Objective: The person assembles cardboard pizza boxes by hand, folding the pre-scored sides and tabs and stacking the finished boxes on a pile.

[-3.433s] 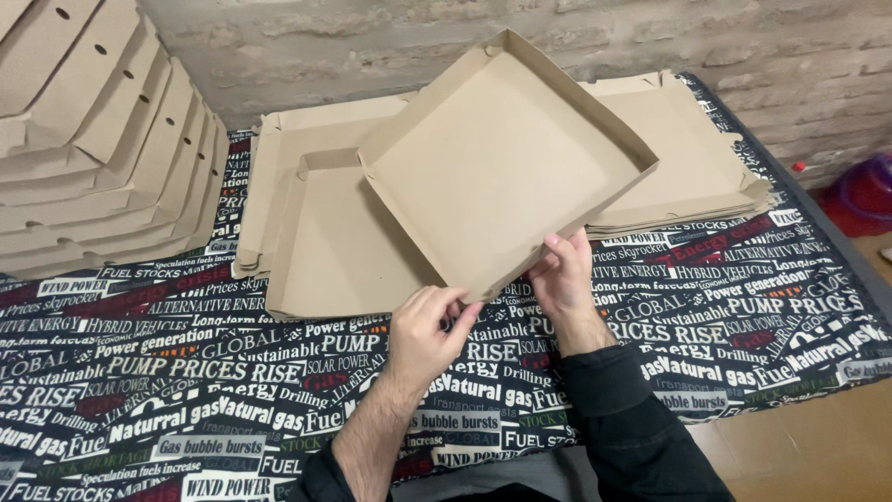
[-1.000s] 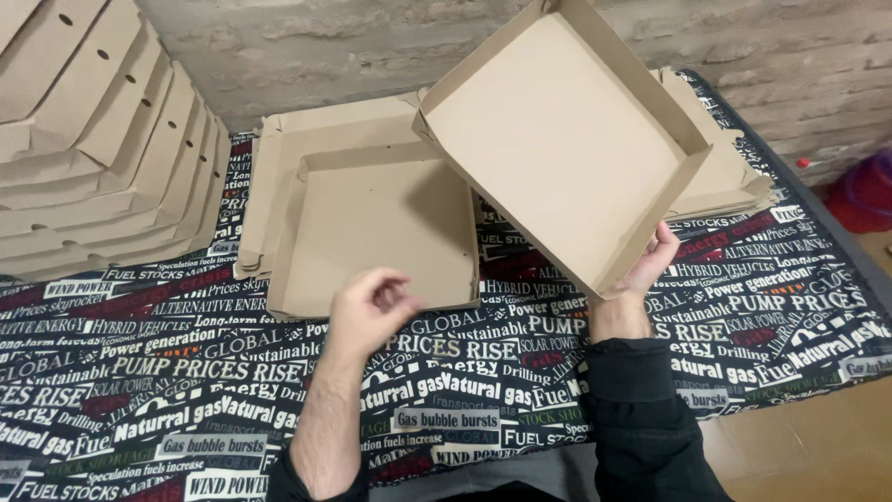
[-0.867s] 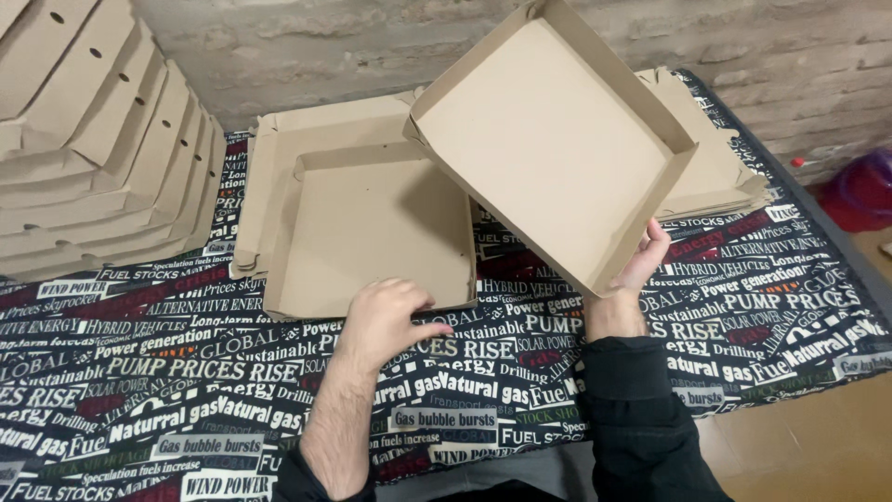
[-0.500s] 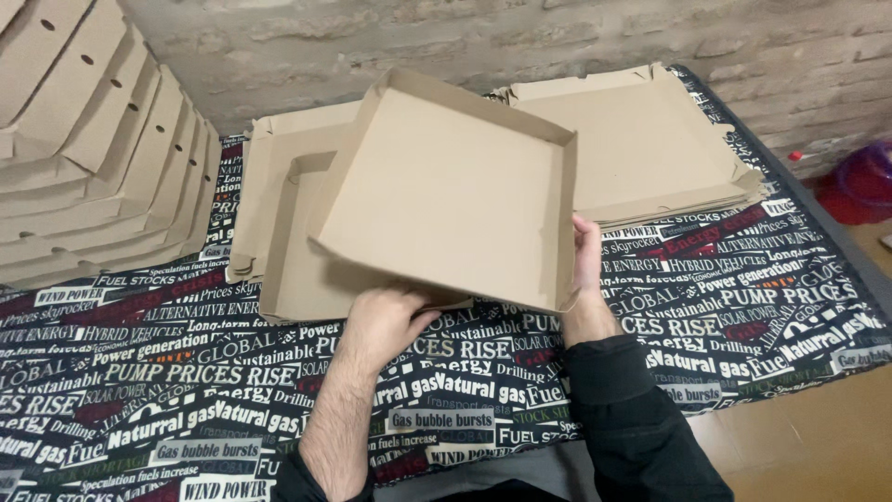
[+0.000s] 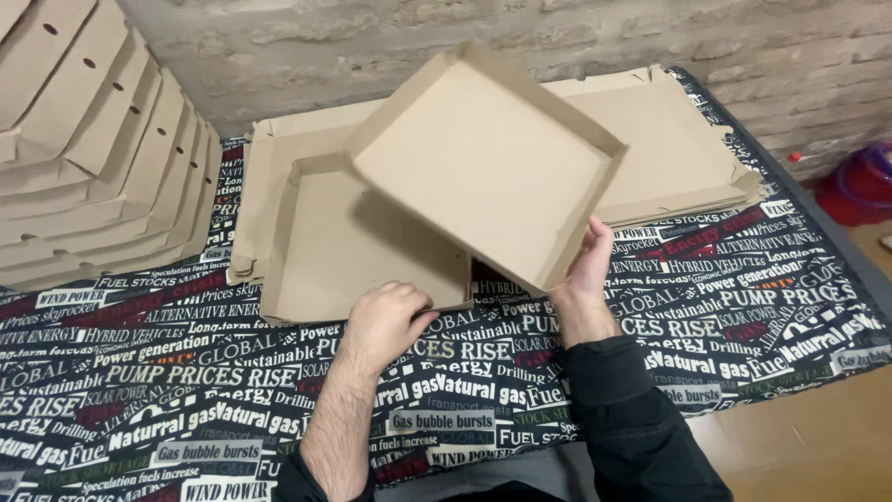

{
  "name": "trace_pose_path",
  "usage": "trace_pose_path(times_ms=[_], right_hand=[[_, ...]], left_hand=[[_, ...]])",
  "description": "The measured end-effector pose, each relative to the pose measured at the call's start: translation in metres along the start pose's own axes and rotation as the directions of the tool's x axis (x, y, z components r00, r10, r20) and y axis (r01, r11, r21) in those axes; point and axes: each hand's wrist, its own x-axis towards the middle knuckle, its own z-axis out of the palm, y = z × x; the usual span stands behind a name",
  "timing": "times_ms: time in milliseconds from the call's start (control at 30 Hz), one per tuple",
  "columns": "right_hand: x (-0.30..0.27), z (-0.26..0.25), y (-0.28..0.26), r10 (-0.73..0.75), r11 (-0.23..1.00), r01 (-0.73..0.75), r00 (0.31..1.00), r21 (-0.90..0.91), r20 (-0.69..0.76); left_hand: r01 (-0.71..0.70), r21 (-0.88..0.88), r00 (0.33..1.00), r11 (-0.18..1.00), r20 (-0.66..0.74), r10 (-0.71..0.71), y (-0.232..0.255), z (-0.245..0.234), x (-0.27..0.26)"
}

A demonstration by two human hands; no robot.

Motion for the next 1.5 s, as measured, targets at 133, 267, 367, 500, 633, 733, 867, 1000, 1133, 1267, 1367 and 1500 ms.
trace_pose_path(times_ms=[133,267,367,500,633,733,867,1000,1133,1267,1367,1500], right_hand=[[0.013,-0.005,-0.015,-0.136,0.989,0.134,0.991,0.062,0.018],[0.037,-0.026,-0.022,-0.247,0.967,0.245,0.969,0.073,0.012],[0.054,-0.041,-0.019,-0.285,0.956,0.284,0.958,0.065,0.006],[0.064,-0.049,-0.017,-0.312,0.949,0.311,0.950,0.054,0.008],[0.054,-0.038,-0.015,-0.317,0.946,0.316,0.948,0.068,0.003],[0.040,-0.025,-0.016,-0.319,0.946,0.318,0.948,0.065,0.005],[0.014,0.010,-0.021,-0.200,0.971,0.205,0.978,0.122,-0.050],[0.025,0.028,-0.015,-0.083,0.996,0.084,0.993,-0.006,0.078],[0.084,0.048,0.001,0.027,0.999,-0.020,0.986,-0.048,0.162],[0.150,0.082,0.025,-0.018,0.996,0.048,0.928,-0.072,0.373],[0.169,0.116,0.031,-0.015,0.991,0.064,0.927,-0.120,0.375],[0.195,0.136,0.037,-0.132,0.951,0.227,0.912,-0.209,0.387]], left_hand=[[0.032,0.098,0.999,0.995,0.025,-0.035,0.002,-0.002,0.000],[0.118,0.140,0.988,0.983,0.078,-0.130,-0.007,0.008,-0.002],[0.128,0.139,0.987,0.982,0.075,-0.140,-0.005,0.001,-0.004],[0.088,0.183,0.996,0.979,0.014,-0.092,0.001,-0.004,-0.014],[-0.025,0.309,0.992,0.951,-0.108,0.061,0.018,-0.002,-0.028],[-0.201,0.392,0.916,0.898,-0.248,0.314,0.040,-0.010,-0.044],[-0.264,0.240,0.962,0.934,0.134,0.238,0.067,-0.016,-0.075],[-0.339,0.286,0.936,0.897,0.004,0.352,0.078,-0.009,-0.112],[-0.342,0.290,0.920,0.894,-0.091,0.381,0.080,-0.001,-0.125],[-0.345,0.253,0.922,0.904,-0.089,0.377,0.078,0.003,-0.130],[-0.350,0.196,0.928,0.916,-0.057,0.367,0.075,0.017,-0.131],[-0.346,0.103,0.935,0.932,0.119,0.334,0.071,0.036,-0.131]])
